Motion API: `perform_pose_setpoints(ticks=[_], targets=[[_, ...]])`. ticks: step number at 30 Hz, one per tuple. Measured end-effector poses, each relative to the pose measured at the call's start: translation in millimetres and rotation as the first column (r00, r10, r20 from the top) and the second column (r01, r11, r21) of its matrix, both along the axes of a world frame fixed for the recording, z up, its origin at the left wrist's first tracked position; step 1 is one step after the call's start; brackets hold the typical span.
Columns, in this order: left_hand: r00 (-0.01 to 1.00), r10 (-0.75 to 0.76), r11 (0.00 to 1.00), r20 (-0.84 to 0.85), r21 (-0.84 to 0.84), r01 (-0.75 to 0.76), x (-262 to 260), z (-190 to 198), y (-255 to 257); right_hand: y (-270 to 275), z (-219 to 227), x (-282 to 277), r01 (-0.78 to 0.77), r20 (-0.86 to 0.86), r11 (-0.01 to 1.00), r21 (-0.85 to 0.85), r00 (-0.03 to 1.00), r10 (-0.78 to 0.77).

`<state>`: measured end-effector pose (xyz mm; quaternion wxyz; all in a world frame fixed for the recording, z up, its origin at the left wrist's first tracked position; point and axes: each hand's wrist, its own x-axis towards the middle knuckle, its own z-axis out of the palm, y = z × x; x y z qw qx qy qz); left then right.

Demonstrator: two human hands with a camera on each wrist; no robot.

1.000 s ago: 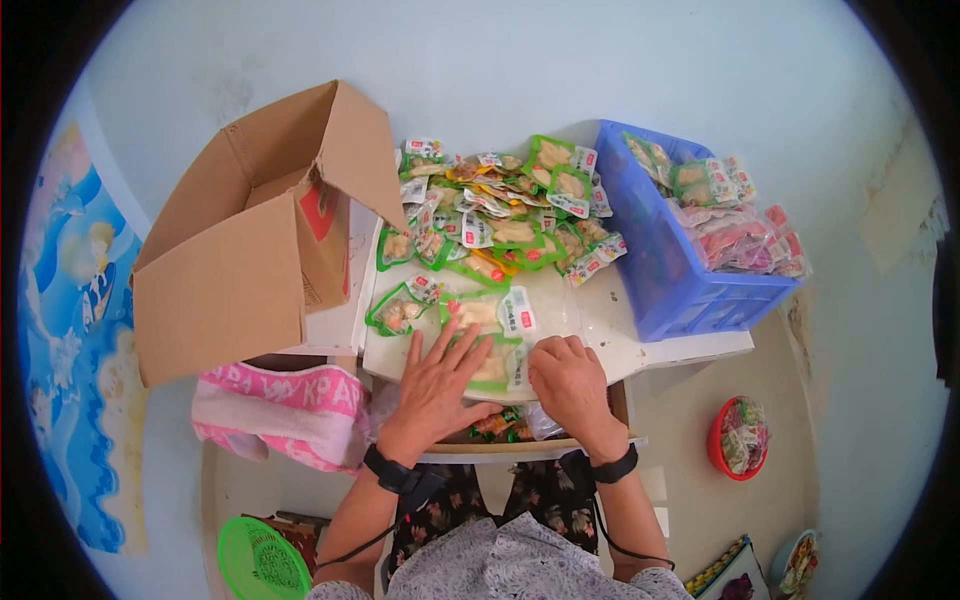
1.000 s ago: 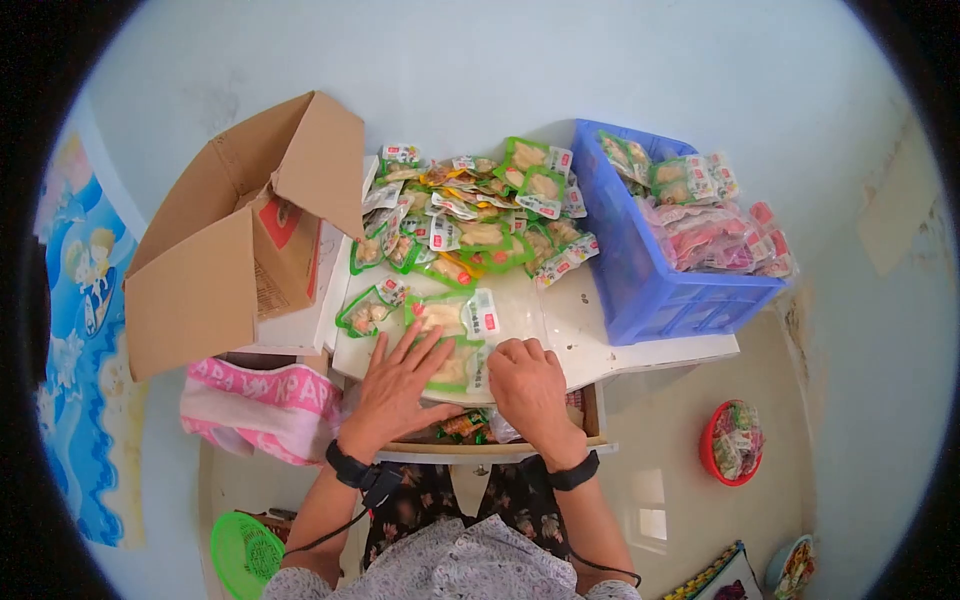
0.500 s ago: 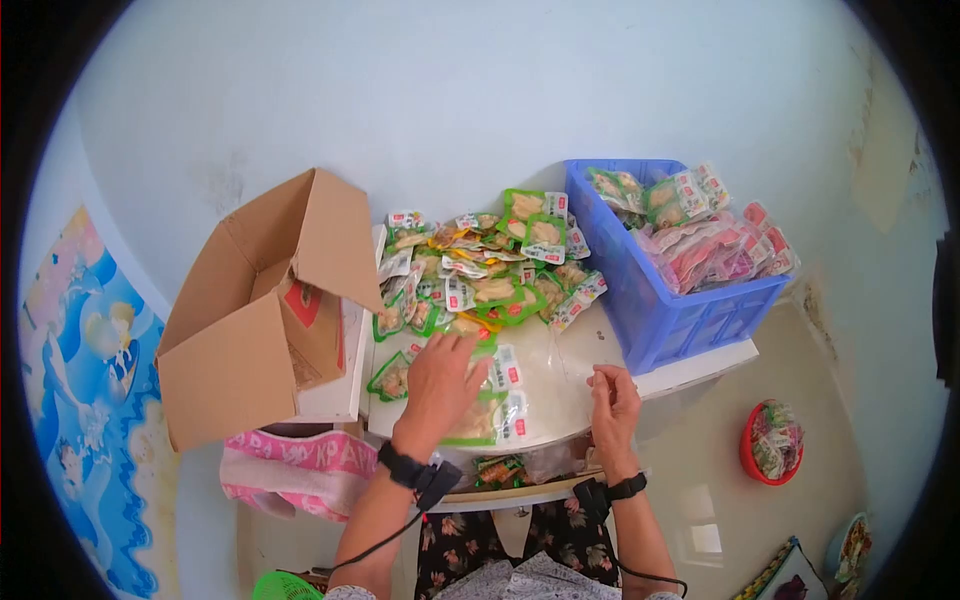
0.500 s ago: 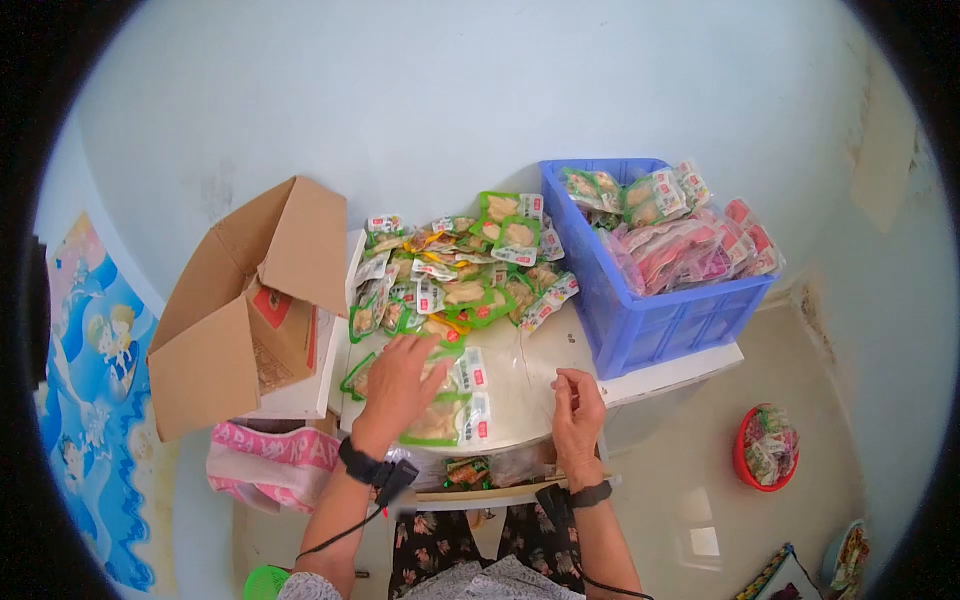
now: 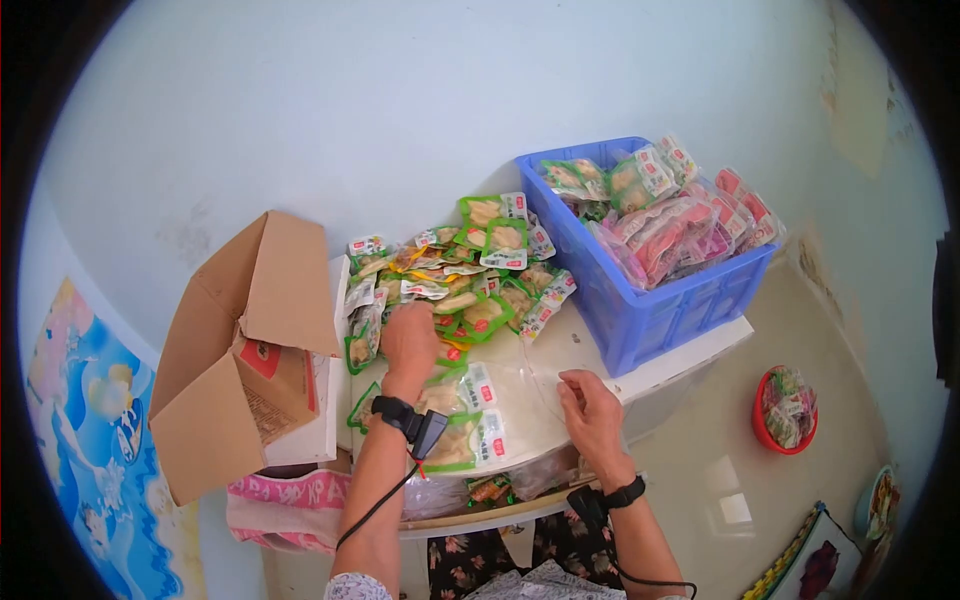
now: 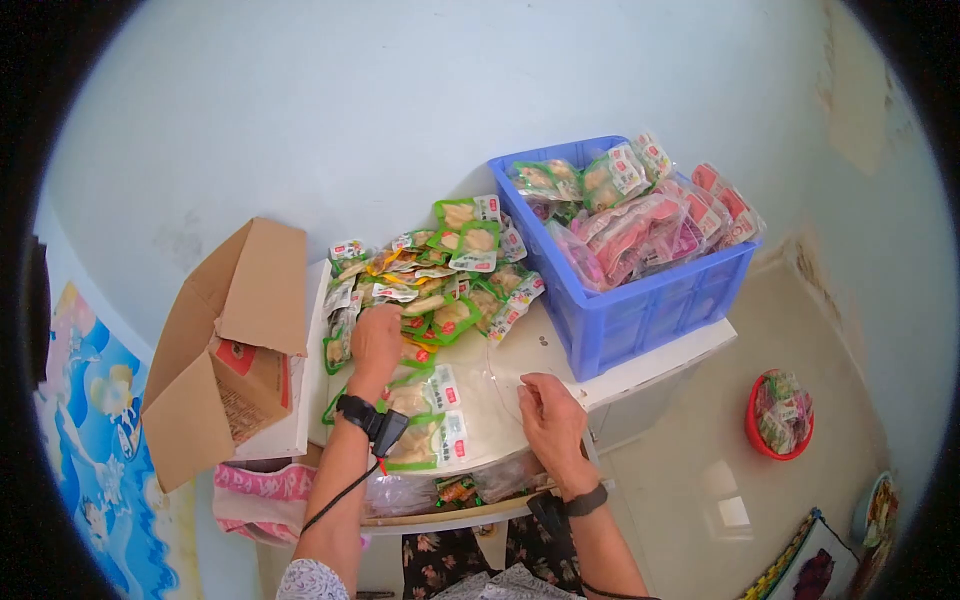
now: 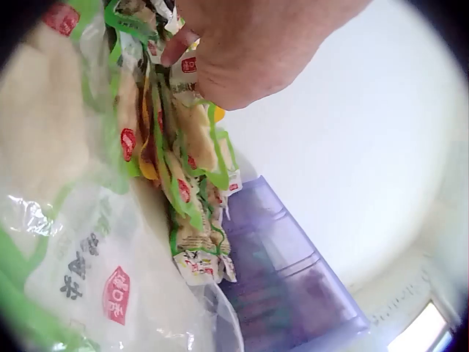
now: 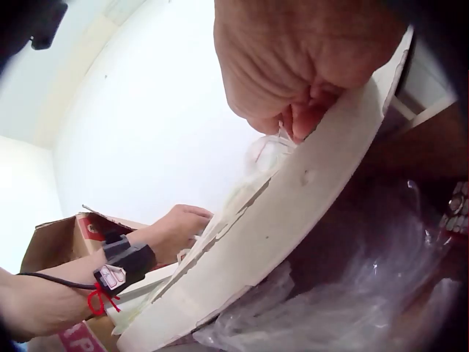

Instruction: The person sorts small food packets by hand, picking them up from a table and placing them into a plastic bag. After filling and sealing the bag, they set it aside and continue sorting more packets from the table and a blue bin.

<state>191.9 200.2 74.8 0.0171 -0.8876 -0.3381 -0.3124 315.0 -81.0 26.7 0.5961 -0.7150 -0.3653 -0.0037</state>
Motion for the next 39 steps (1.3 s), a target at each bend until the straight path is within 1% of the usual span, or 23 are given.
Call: perform_pose_setpoints(ticks=[2, 4, 6, 7, 8, 11, 13, 14, 15, 17, 18, 21, 22, 24, 26, 27, 30, 31, 34, 35, 36, 38, 39], targets=[[0.988, -0.026, 1.0, 0.153, -0.009, 0.028, -7.2, 10.9, -9.6, -0.7, 0.7, 1.0, -0.005, 0.015, 1.0, 0.002, 1.0, 0.005], [0.927, -0.056, 0.938, 0.371, -0.299, 0.177, -16.2, 15.6, -22.0, -1.1, -1.4, 1.8, -0.013, 0.034, 1.0, -0.021, 0.999, 0.014], [0.819, 0.005, 0.766, 0.573, -0.529, 0.365, -27.7, 27.8, -48.9, -0.5, -4.0, 2.2, -0.006, 0.072, 1.0, -0.01, 0.997, 0.007], [0.752, 0.072, 0.642, 0.655, -0.608, 0.468, -35.4, 37.5, -71.1, -0.8, -5.4, 2.7, -0.003, 0.092, 1.0, -0.006, 0.996, 0.003], [0.681, 0.155, 0.502, 0.715, -0.651, 0.569, -41.6, 43.9, -90.7, -0.8, -6.9, 4.2, -0.04, 0.024, 0.999, 0.022, 0.999, 0.039], [0.417, 0.115, 0.324, 0.901, -0.431, 0.842, -54.7, 41.3, -131.8, -6.3, -5.5, 5.6, -0.146, -0.231, 0.979, 0.139, 0.957, 0.175], [0.393, -0.287, 0.41, 0.874, -0.259, 0.875, -66.7, 39.0, -137.2, -17.4, 5.7, -0.1, -0.189, -0.454, 0.948, 0.258, 0.842, 0.292], [0.372, -0.472, 0.42, 0.799, -0.167, 0.892, -71.8, 36.5, -141.3, -25.2, 16.9, -7.7, -0.275, -0.5, 0.922, 0.271, 0.779, 0.379], [0.371, -0.371, 0.307, 0.851, -0.264, 0.914, -77.8, 35.5, -157.7, -35.9, 32.5, -20.4, -0.354, -0.548, 0.891, 0.286, 0.702, 0.455], [0.332, -0.402, 0.206, 0.853, -0.269, 0.941, -82.3, 33.9, -169.9, -52.7, 55.2, -43.5, -0.515, -0.601, 0.801, 0.305, 0.548, 0.582], [0.309, -0.418, 0.154, 0.854, -0.269, 0.951, -83.0, 33.3, -174.4, -57.7, 58.1, -53.1, -0.552, -0.645, 0.776, 0.305, 0.48, 0.595], [0.331, -0.424, -0.006, 0.843, -0.368, 0.93, -87.6, 29.7, -186.1, -62.4, 56.4, -67.9, -0.657, -0.716, 0.659, 0.365, 0.255, 0.65], [0.339, -0.435, -0.045, 0.834, -0.396, 0.917, -89.7, 29.0, -188.7, -64.3, 57.2, -70.2, -0.622, -0.716, 0.678, 0.391, 0.257, 0.649], [0.361, -0.509, -0.044, 0.781, -0.442, 0.896, -93.4, 21.7, -186.6, -66.9, 61.7, -75.0, -0.558, -0.717, 0.705, 0.438, 0.256, 0.648], [0.38, -0.555, -0.05, 0.74, -0.486, 0.873, -95.7, 16.9, -186.5, -73.7, 62.2, -67.9, -0.638, -0.686, 0.705, 0.311, 0.362, 0.631], [0.441, -0.526, -0.028, 0.727, -0.533, 0.845, -96.5, 17.6, -188.8, -78.9, 61.2, -62.5, -0.666, -0.664, 0.705, 0.244, 0.415, 0.622], [0.606, -0.434, 0.018, 0.667, -0.666, 0.745, -93.1, 20.2, -202.1, -93.9, 46.5, -50.8, -0.629, -0.628, 0.728, 0.273, 0.457, 0.63], [0.61, -0.409, 0.146, 0.679, -0.611, 0.778, -88.2, 6.3, -204.6, -102.4, 43.6, -46.0, -0.587, -0.63, 0.766, 0.26, 0.498, 0.596], [0.785, -0.208, 0.403, 0.584, -0.68, 0.613, -77.8, -3.3, -200.6, -124.7, 21.9, -27.4, -0.336, -0.702, 0.887, 0.317, 0.547, 0.457], [0.818, -0.2, 0.583, 0.54, -0.605, 0.542, -71.0, 2.9, -203.4, -129.1, 14.6, -21.1, -0.237, -0.714, 0.899, 0.369, 0.546, 0.437], [0.86, -0.205, 0.685, 0.467, -0.559, 0.467, -63.2, 8.3, -206.3, -132.2, 9.0, -15.4, -0.135, -0.727, 0.9, 0.415, 0.544, 0.418], [0.93, -0.181, 0.853, 0.32, -0.419, 0.311, -47.0, 15.8, -211.1, -135.9, 3.1, -8.8, 0.03, -0.747, 0.879, 0.475, 0.542, 0.385], [0.944, -0.191, 0.895, 0.267, -0.347, 0.279, -37.0, 15.8, -211.6, -137.0, 2.9, -6.6, 0.092, -0.754, 0.865, 0.493, 0.542, 0.371]])
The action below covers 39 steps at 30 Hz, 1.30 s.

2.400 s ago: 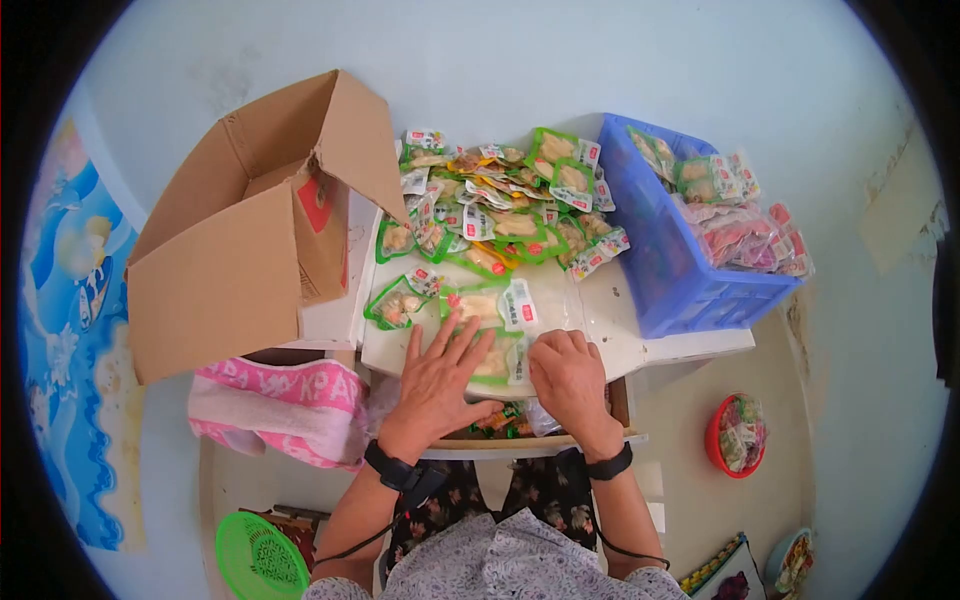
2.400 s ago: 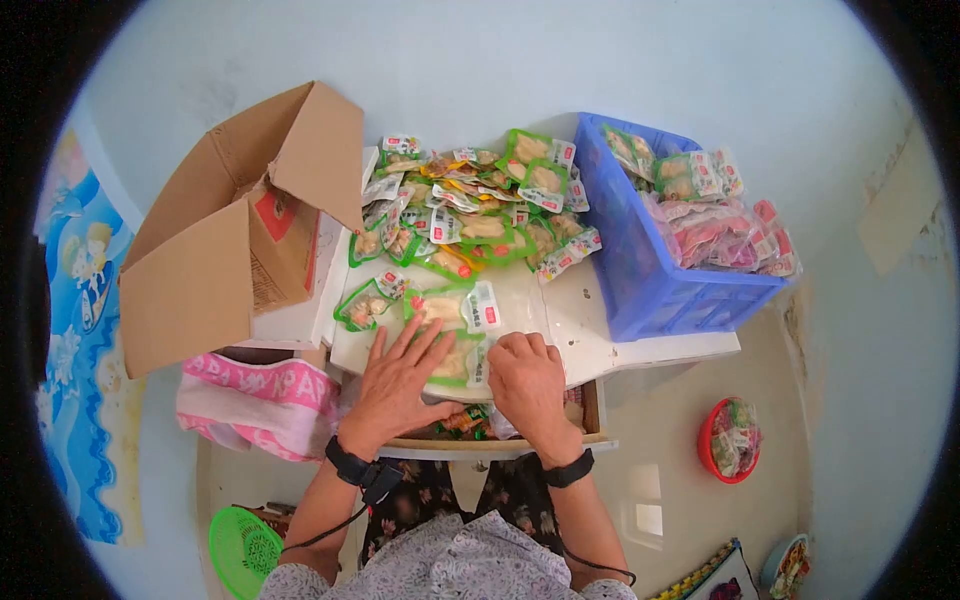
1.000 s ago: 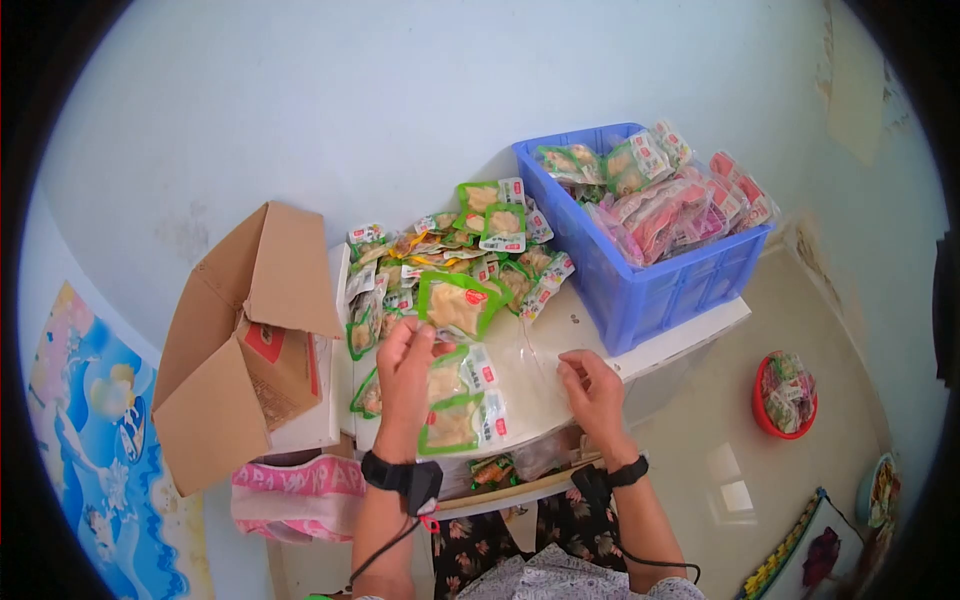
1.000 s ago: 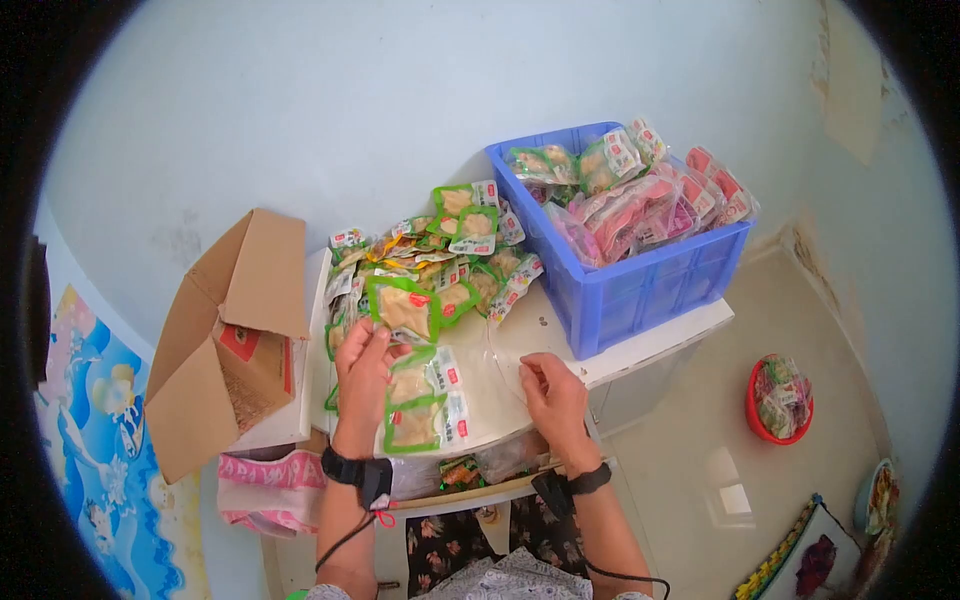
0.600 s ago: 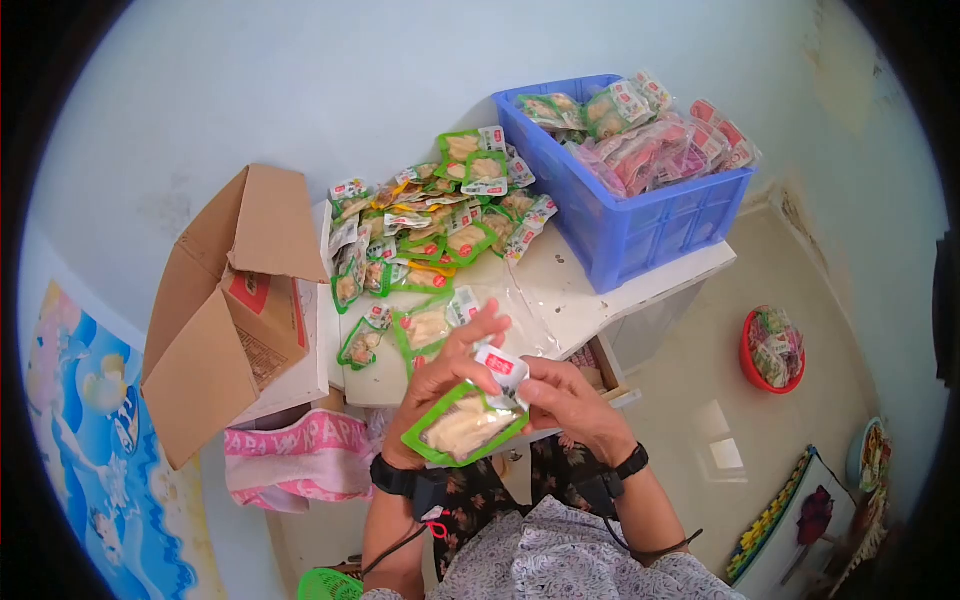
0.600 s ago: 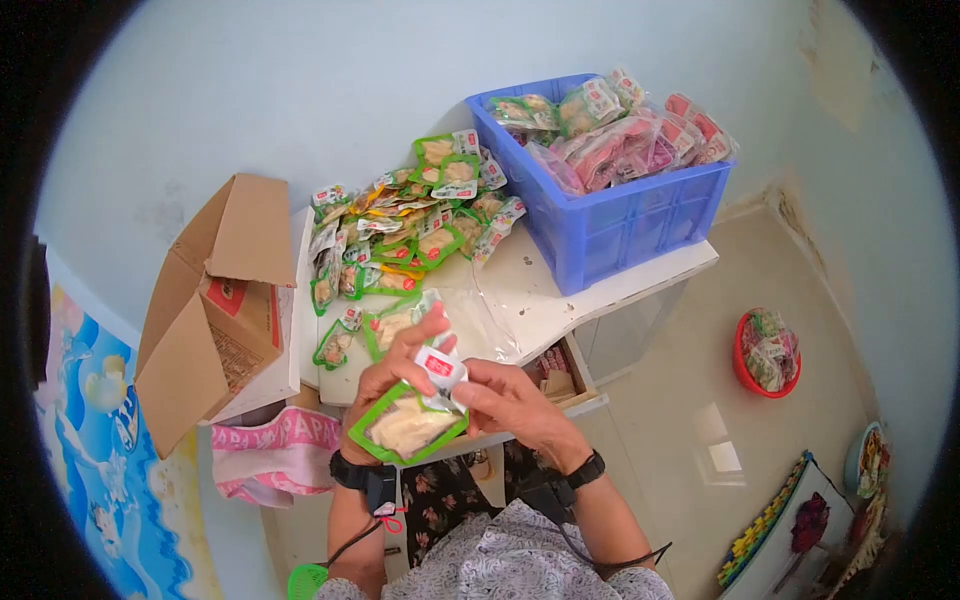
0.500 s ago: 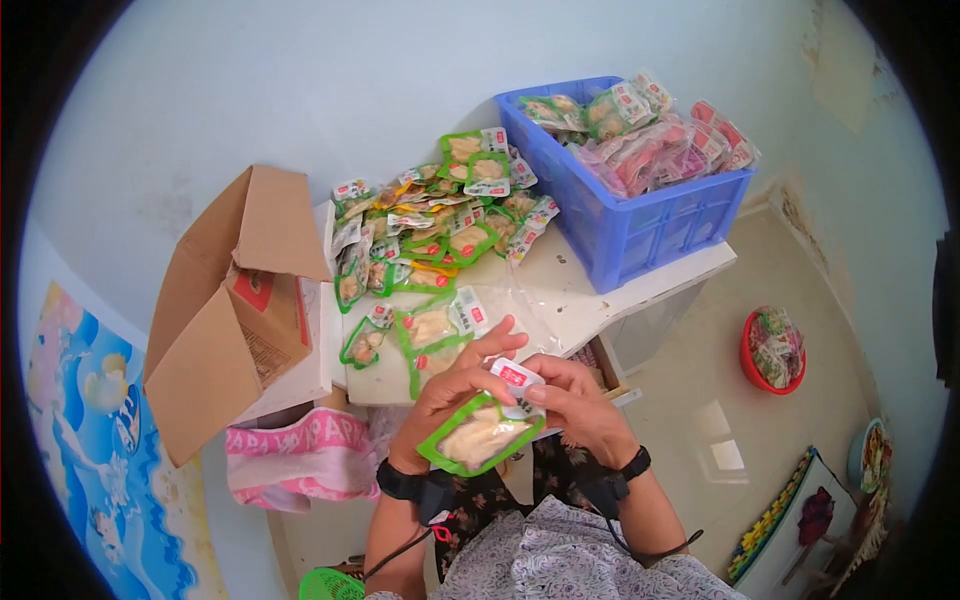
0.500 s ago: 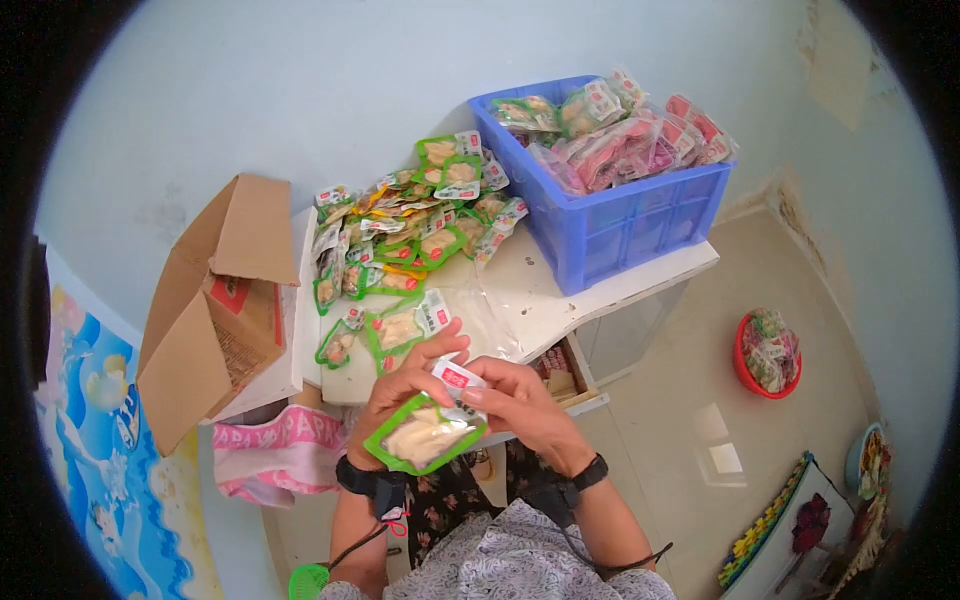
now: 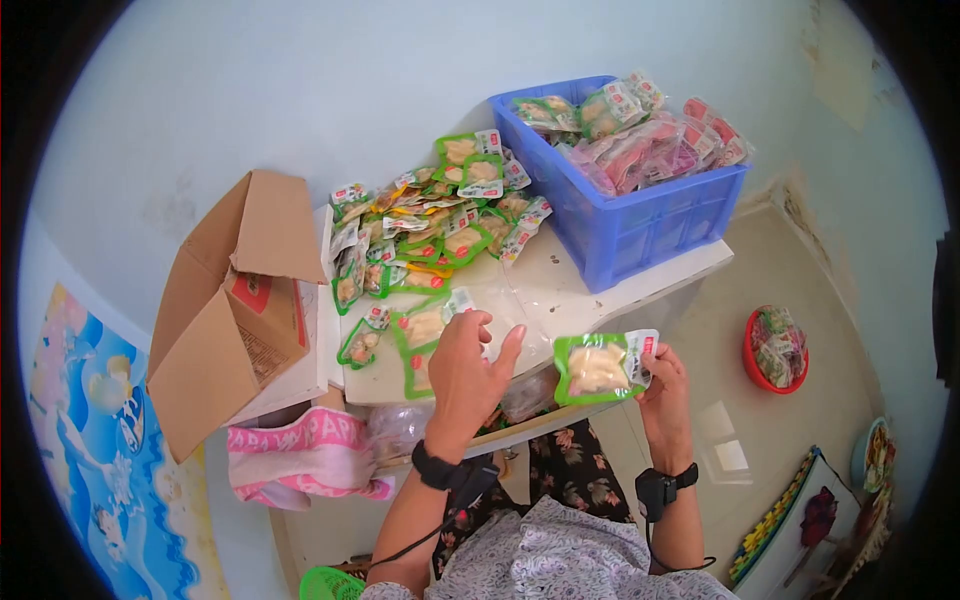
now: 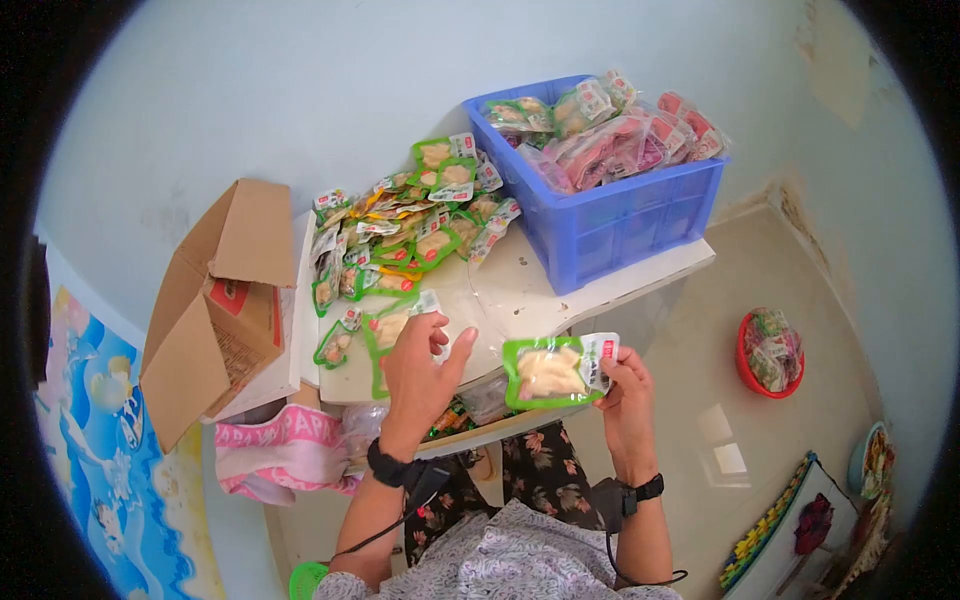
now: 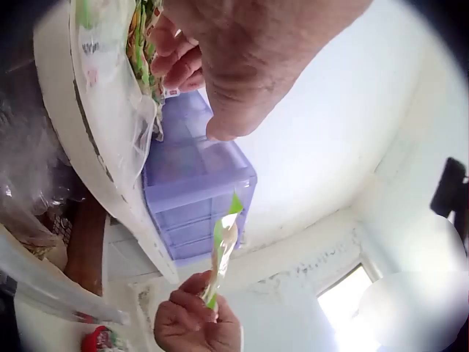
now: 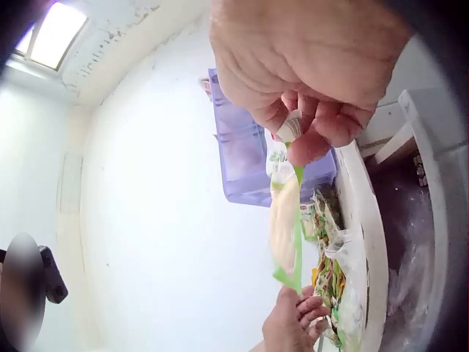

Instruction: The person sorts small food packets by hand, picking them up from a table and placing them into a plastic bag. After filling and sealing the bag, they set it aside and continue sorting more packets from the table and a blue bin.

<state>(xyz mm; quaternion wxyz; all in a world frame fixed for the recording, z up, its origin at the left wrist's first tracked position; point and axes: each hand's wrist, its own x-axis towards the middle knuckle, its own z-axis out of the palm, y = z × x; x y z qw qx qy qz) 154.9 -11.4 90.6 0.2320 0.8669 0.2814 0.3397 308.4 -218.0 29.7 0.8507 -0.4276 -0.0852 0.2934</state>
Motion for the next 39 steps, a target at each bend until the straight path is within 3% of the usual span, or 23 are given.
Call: perform_pose_setpoints(ticks=[1, 5, 8, 11, 14, 20, 28, 34, 39], targets=[[0.999, 0.021, 0.995, -0.036, 0.094, -0.018, 10.5, -3.6, 0.9, -1.8, 0.0, 1.7, 0.056, -0.029, 0.998, 0.02, 0.998, -0.055], [0.981, 0.119, 0.935, -0.153, 0.35, -0.059, 44.1, -23.3, 17.7, -10.7, -3.9, 4.7, 0.029, -0.01, 1.0, -0.004, 1.0, -0.029], [0.953, 0.157, 0.944, -0.258, 0.322, -0.068, 56.8, -31.9, 27.8, -11.6, -9.2, 6.5, 0.048, 0.004, 0.999, 0.006, 0.999, -0.048], [0.953, 0.101, 0.984, -0.286, 0.172, -0.053, 54.4, -44.2, 36.6, -6.8, -2.7, 8.2, 0.062, 0.037, 0.998, 0.032, 0.997, -0.063], [0.98, 0.039, 0.998, -0.194, -0.044, -0.048, 38.5, -22.9, 19.1, 2.7, 9.8, 10.6, 0.036, 0.076, 0.999, 0.037, 0.996, -0.039], [0.998, -0.002, 0.994, -0.065, -0.109, -0.005, 25.6, -13.4, 6.4, 44.2, 21.4, 10.7, -0.055, 0.129, 0.998, -0.044, 0.99, 0.06], [0.998, -0.044, 0.999, 0.049, -0.016, 0.045, 26.9, -11.5, -8.2, 82.2, 29.1, 8.8, -0.232, 0.255, 0.955, -0.184, 0.927, 0.275], [0.989, -0.064, 0.996, 0.131, 0.069, 0.055, 26.4, 0.0, -12.8, 118.2, 26.1, 7.0, -0.451, 0.233, 0.882, -0.136, 0.851, 0.471], [0.976, -0.107, 0.992, 0.191, 0.092, 0.091, 27.2, -5.6, -10.9, 142.9, 11.9, 2.4, -0.51, 0.324, 0.833, -0.212, 0.768, 0.553]])
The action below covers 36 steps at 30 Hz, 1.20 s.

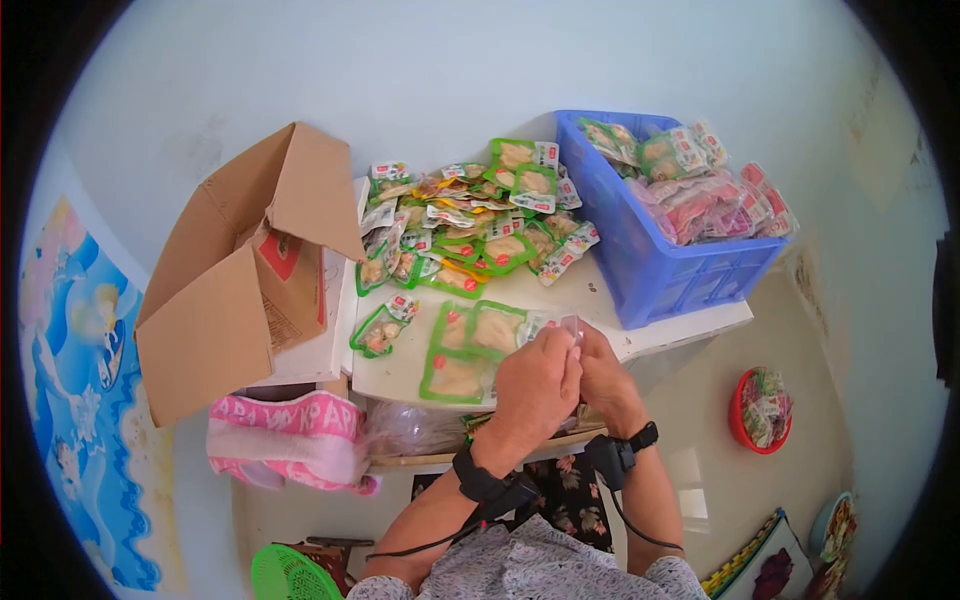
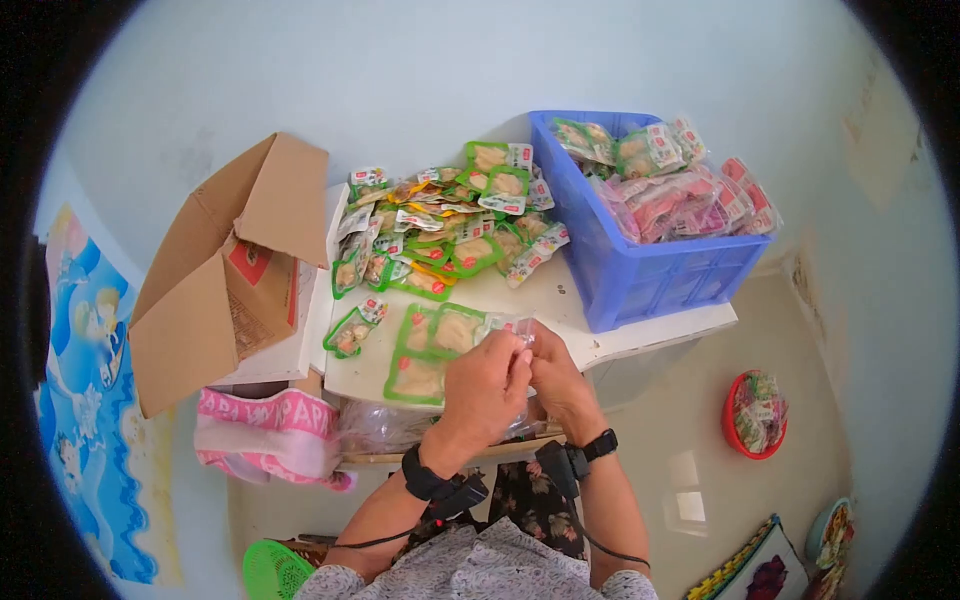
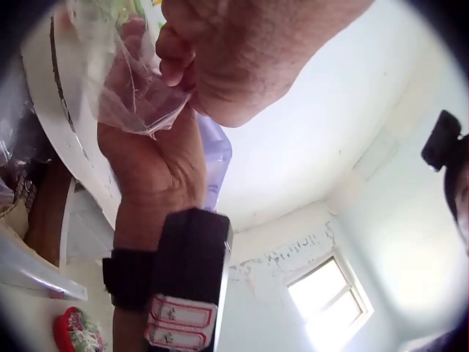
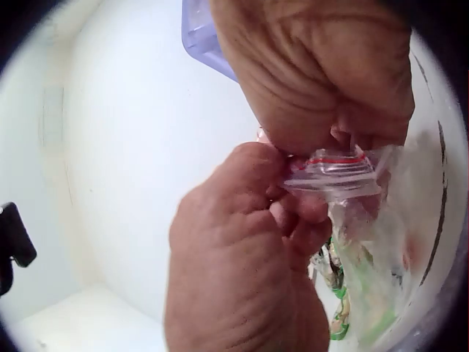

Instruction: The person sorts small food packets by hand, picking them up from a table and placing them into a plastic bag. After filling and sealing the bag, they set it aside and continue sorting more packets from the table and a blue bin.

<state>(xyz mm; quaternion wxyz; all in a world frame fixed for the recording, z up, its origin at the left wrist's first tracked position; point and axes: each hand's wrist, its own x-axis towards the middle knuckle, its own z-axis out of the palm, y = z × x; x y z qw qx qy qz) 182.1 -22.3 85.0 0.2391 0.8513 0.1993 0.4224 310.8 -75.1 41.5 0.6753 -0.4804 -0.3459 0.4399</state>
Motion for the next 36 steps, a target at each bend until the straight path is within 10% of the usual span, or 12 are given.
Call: perform_pose_setpoints(ticks=[8, 11, 22, 25, 31, 36], targets=[[0.993, -0.095, 0.982, 0.069, -0.157, 0.104, -19.9, -1.4, 10.1, 29.9, -26.5, 0.2, 0.1, 0.136, 0.995, -0.015, 0.986, -0.097], [0.982, 0.141, 0.986, 0.124, 0.069, -0.151, -41.6, -2.2, 25.0, 29.5, -12.7, -14.7, 0.2, 0.04, 0.976, -0.089, 0.98, -0.197], [0.937, 0.279, 0.96, -0.211, 0.094, -0.264, -89.9, -44.8, 50.5, 41.7, -24.0, -25.8, 0.091, 0.002, 0.996, -0.018, 0.996, -0.091], [0.944, 0.26, 0.964, -0.205, 0.119, -0.24, -89.8, -38.2, 54.5, 32.8, -23.9, -19.7, 0.108, 0.371, 0.993, 0.056, 0.921, -0.121], [0.96, 0.217, 0.976, -0.175, 0.053, -0.211, -86.4, -24.7, 78.3, 7.3, -19.2, -21.7, 0.528, 0.144, 0.825, 0.204, 0.817, -0.558], [0.958, 0.21, 0.968, -0.196, 0.181, -0.175, -47.9, 1.9, 121.5, 4.8, -9.8, -14.2, 0.493, 0.08, 0.857, 0.152, 0.858, -0.508]])
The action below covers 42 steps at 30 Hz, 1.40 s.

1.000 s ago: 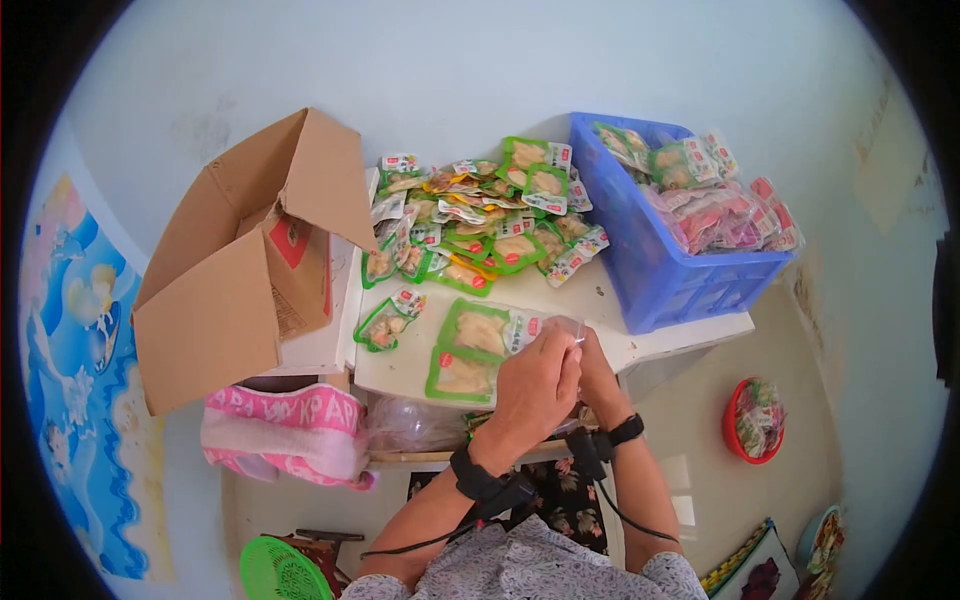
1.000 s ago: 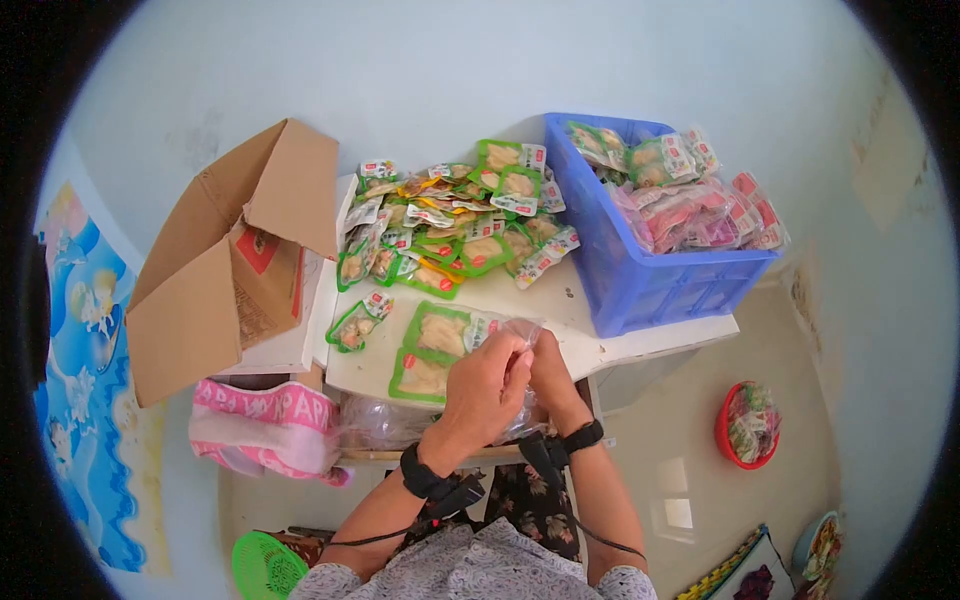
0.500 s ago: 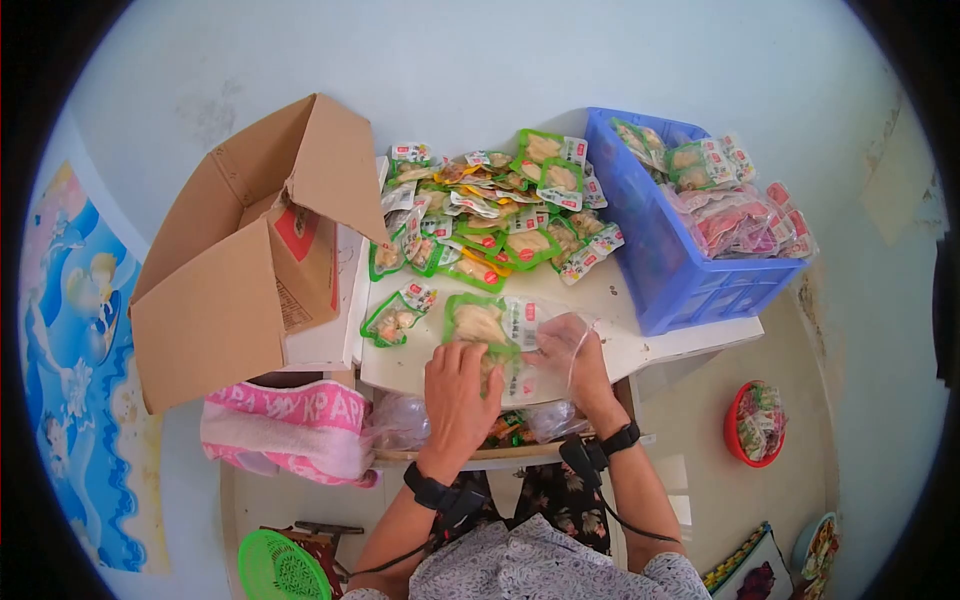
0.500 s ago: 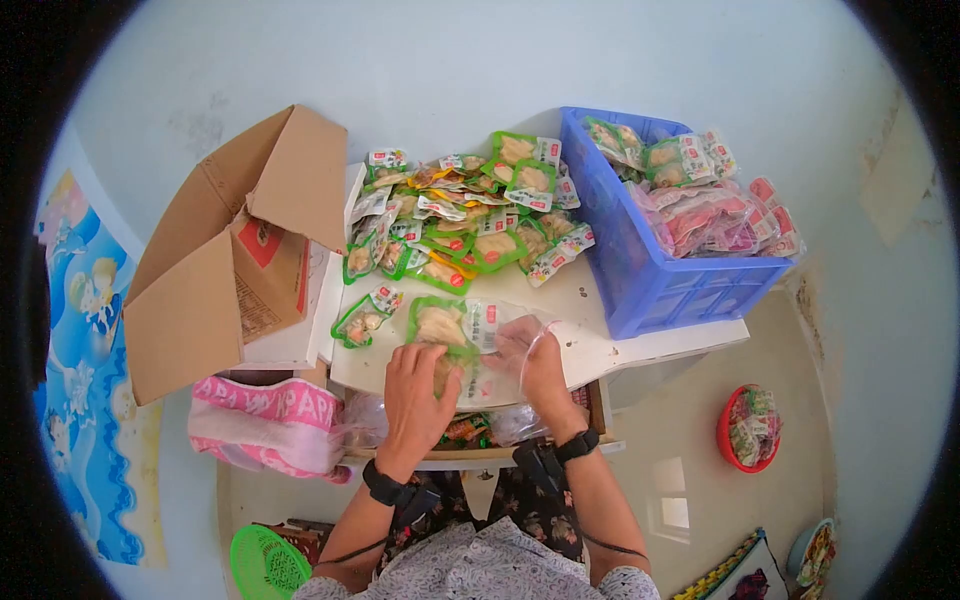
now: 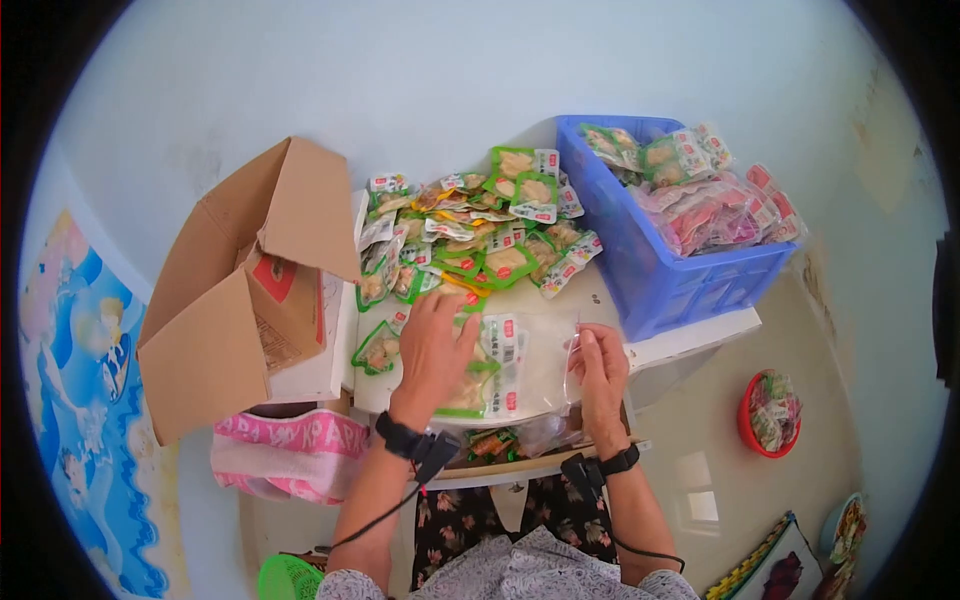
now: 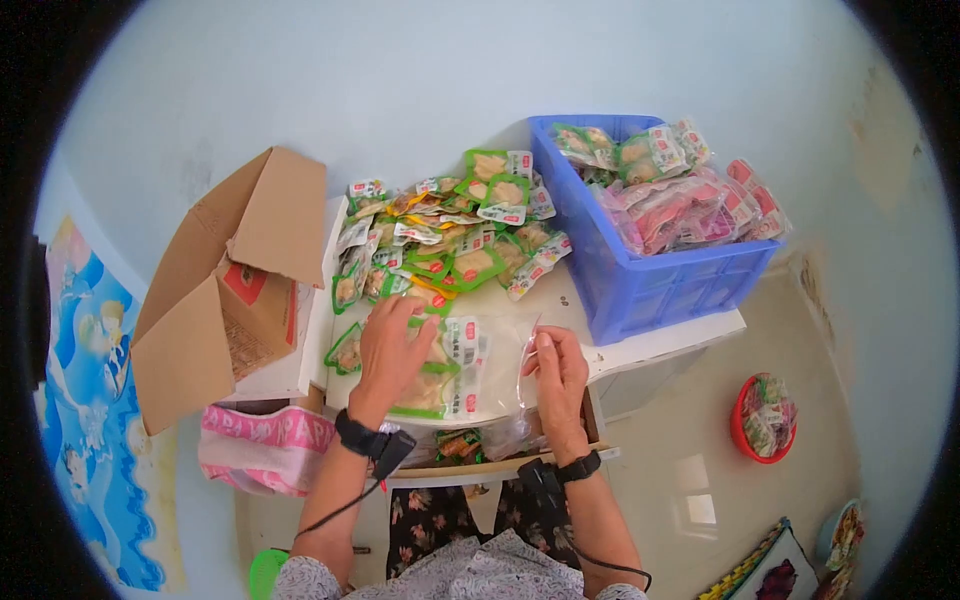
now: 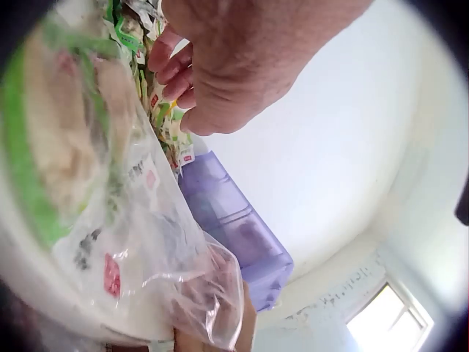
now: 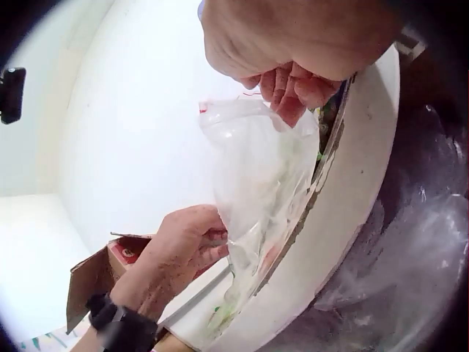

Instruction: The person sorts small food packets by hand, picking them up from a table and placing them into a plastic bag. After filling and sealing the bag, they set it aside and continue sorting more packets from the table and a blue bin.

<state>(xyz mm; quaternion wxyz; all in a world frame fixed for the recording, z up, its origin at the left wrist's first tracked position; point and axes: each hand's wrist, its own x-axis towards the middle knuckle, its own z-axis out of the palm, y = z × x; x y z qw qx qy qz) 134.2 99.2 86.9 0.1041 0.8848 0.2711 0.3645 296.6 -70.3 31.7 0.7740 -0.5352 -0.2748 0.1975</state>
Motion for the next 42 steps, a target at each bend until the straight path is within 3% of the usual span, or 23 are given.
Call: perform_pose_setpoints(ticks=[5, 14, 20, 23, 26, 29, 30, 32, 35, 38, 40, 42], targets=[[0.989, -0.016, 0.989, -0.147, 0.144, 0.037, 55.7, 5.2, 30.6, -3.0, 4.0, 6.1, -0.055, -0.04, 0.998, -0.033, 0.998, 0.054], [0.884, 0.115, 0.993, -0.454, 0.069, -0.094, 118.8, -8.4, 49.9, 0.8, 1.6, 9.8, -0.069, -0.055, 0.998, -0.009, 0.996, 0.068], [0.902, 0.162, 0.986, -0.401, 0.11, -0.128, 106.1, -0.9, 45.0, 0.3, 1.0, 9.8, -0.065, -0.054, 0.998, 0.009, 0.996, 0.065], [0.964, 0.173, 0.949, -0.202, 0.296, -0.108, 86.6, -5.8, 54.5, -0.8, -0.5, 10.3, -0.065, -0.068, 0.998, 0.024, 0.995, 0.066], [0.956, 0.237, 0.96, -0.176, 0.192, -0.202, 68.6, 3.5, 55.1, -1.9, -0.4, 11.2, -0.066, -0.094, 0.997, 0.041, 0.993, 0.07], [0.975, 0.218, 0.971, -0.046, 0.114, -0.212, 48.6, 18.8, 49.3, -2.2, -3.9, 13.1, -0.056, -0.109, 0.996, 0.065, 0.992, 0.063], [0.991, 0.112, 0.993, 0.071, -0.054, -0.108, 42.1, 24.3, 41.4, -2.4, -4.1, 13.2, -0.046, -0.11, 0.997, 0.069, 0.992, 0.053], [0.938, -0.041, 0.929, 0.344, -0.332, 0.163, 27.1, 37.4, 19.1, -3.2, -3.0, 13.6, -0.043, -0.133, 0.995, 0.088, 0.99, 0.054], [0.927, -0.243, 0.969, 0.287, 0.109, 0.221, -1.5, 61.1, -26.2, -10.0, 0.1, 17.7, -0.077, -0.2, 0.989, 0.128, 0.975, 0.101], [0.832, -0.321, 0.909, 0.452, -0.1, 0.405, -18.7, 48.0, -57.9, -28.2, 15.1, 15.8, -0.179, -0.23, 0.976, 0.125, 0.952, 0.204], [0.81, -0.383, 0.89, 0.444, -0.058, 0.453, -27.9, 45.0, -73.3, -42.1, 27.6, 6.3, -0.256, -0.22, 0.964, 0.076, 0.939, 0.266], [0.79, -0.416, 0.871, 0.449, -0.052, 0.488, -31.9, 41.7, -86.7, -52.1, 24.9, 1.3, -0.354, -0.264, 0.925, 0.136, 0.887, 0.378]])
